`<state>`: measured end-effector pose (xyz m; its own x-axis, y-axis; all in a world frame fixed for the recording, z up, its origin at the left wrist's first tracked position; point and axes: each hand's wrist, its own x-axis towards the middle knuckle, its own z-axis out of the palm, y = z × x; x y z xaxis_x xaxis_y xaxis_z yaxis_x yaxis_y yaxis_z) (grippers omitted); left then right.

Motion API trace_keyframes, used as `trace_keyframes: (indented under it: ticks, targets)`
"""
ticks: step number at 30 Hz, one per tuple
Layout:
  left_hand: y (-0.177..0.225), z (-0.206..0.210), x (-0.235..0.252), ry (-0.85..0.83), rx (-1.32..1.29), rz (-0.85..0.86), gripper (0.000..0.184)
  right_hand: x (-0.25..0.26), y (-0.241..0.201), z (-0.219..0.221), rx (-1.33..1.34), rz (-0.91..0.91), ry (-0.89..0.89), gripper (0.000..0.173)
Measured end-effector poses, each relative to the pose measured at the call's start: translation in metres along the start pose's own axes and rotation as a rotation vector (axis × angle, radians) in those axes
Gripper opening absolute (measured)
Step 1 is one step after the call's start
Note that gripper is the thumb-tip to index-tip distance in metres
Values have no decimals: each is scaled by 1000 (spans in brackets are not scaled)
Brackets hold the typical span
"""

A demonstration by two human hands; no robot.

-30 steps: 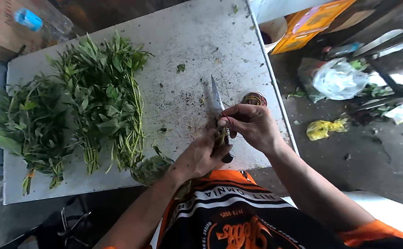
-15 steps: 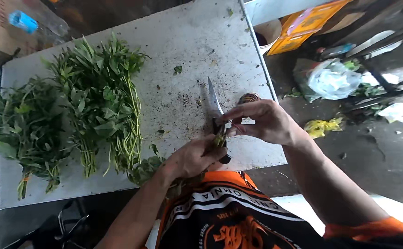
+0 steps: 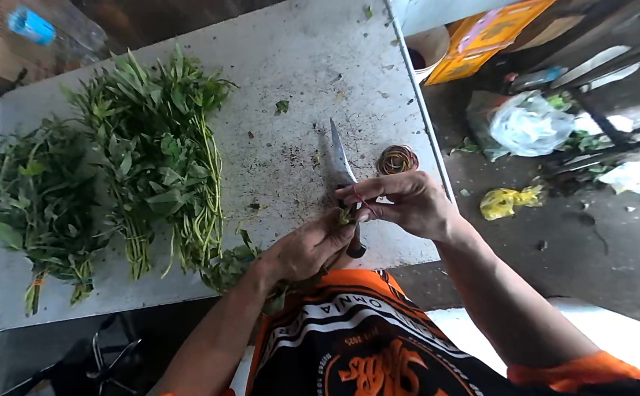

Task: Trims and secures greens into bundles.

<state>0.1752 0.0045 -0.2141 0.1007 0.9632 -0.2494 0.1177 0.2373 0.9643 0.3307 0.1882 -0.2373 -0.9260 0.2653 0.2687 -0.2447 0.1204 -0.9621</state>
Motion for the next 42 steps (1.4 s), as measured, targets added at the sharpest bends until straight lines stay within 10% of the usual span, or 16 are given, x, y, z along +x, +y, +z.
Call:
trace_keyframes:
  ticks: [11, 14, 18, 25, 42]
  targets:
    - [-16, -5, -2, -336, -420, 75, 41, 3, -12, 10, 6, -42, -269, 17]
    - [-14, -10, -9, -190, -165, 27, 66, 5, -10, 8, -4, -16, -235, 11]
    - [1, -2, -25, 11, 255, -176, 50, 7, -5, -1, 42, 5, -168, 20]
    - [-3, 15, -27, 0, 345, -118, 46, 9, -1, 3, 22, 120, -358, 51]
    - [-3, 23, -18, 234, 525, -36, 47, -28, 25, 34, 606, 364, 14, 33]
